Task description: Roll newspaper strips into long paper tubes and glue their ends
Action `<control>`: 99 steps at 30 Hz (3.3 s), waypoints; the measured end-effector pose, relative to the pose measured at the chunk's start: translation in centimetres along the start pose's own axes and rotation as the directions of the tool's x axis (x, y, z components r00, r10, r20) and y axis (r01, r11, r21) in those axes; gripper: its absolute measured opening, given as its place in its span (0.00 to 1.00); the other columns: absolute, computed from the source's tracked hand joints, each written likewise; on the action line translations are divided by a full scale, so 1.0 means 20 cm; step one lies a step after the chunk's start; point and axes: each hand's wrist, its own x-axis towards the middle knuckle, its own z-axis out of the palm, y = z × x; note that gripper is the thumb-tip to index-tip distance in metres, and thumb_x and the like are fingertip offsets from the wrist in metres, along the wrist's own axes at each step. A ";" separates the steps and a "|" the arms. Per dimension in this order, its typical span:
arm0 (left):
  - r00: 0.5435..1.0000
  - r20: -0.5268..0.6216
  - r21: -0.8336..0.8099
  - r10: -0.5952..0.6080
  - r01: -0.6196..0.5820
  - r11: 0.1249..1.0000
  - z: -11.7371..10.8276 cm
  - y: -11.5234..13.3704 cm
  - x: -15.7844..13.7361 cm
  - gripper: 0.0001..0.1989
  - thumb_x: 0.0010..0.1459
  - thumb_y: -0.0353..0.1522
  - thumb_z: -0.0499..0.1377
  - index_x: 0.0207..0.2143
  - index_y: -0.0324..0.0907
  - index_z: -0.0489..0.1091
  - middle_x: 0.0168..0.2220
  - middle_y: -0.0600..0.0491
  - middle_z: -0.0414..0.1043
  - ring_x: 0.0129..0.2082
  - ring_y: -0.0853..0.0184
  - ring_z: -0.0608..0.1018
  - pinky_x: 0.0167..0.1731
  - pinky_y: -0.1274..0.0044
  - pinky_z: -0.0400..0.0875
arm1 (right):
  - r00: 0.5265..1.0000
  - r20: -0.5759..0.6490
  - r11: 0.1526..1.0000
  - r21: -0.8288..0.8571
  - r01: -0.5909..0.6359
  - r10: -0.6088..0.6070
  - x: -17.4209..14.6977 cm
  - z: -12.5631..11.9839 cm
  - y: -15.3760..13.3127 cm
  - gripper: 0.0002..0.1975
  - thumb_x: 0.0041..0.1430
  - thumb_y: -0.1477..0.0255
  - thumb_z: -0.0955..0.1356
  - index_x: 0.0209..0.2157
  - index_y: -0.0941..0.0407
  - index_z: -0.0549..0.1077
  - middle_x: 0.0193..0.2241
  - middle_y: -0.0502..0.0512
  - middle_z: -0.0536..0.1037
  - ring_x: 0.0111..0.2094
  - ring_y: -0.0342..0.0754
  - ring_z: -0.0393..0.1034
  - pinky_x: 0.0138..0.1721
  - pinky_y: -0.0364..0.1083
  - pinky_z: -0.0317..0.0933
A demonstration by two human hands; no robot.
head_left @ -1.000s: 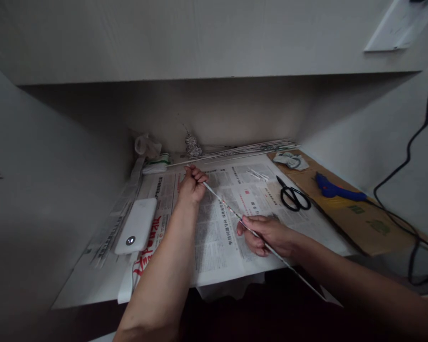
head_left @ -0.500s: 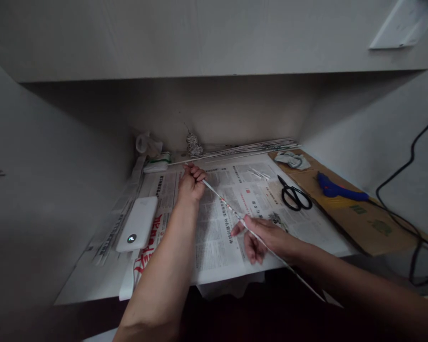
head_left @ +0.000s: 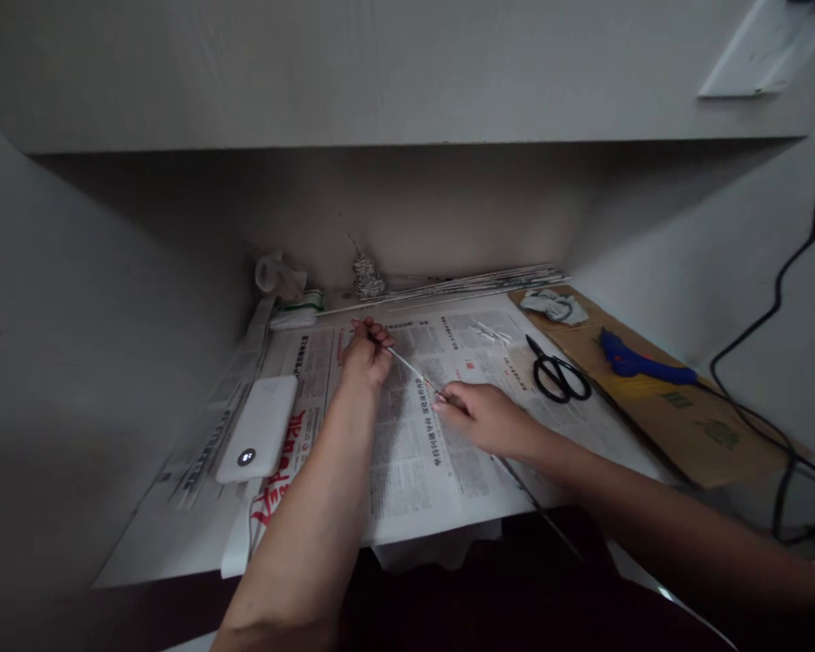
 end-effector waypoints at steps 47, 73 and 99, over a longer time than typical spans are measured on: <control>0.994 0.089 -0.025 -0.057 0.059 0.998 0.00 -0.02 -0.01 0.16 0.64 0.36 0.45 0.27 0.38 0.62 0.16 0.60 0.54 0.14 0.78 0.60 0.15 0.86 0.55 | 0.868 0.436 0.492 0.717 -0.495 0.237 0.32 0.05 -0.07 0.16 0.64 0.62 0.58 0.28 0.59 0.65 0.16 0.49 0.71 0.13 0.39 0.65 0.12 0.36 0.51; 0.994 0.082 0.025 -0.075 0.073 0.997 0.01 -0.02 -0.03 0.14 0.63 0.36 0.48 0.28 0.39 0.63 0.18 0.59 0.58 0.16 0.77 0.65 0.18 0.86 0.61 | 0.871 0.482 0.276 0.828 -0.488 0.094 0.36 0.14 -0.04 0.17 0.63 0.58 0.58 0.30 0.57 0.64 0.13 0.45 0.64 0.14 0.41 0.60 0.14 0.39 0.48; 0.997 0.066 0.191 -0.035 0.022 0.981 0.00 -0.02 -0.02 0.09 0.60 0.21 0.49 0.32 0.35 0.68 0.25 0.53 0.70 0.23 0.75 0.74 0.22 0.86 0.70 | 0.761 0.634 0.784 0.401 -0.474 0.136 0.18 -0.33 -0.03 0.17 0.57 0.58 0.65 0.39 0.58 0.68 0.21 0.50 0.71 0.15 0.39 0.64 0.14 0.38 0.55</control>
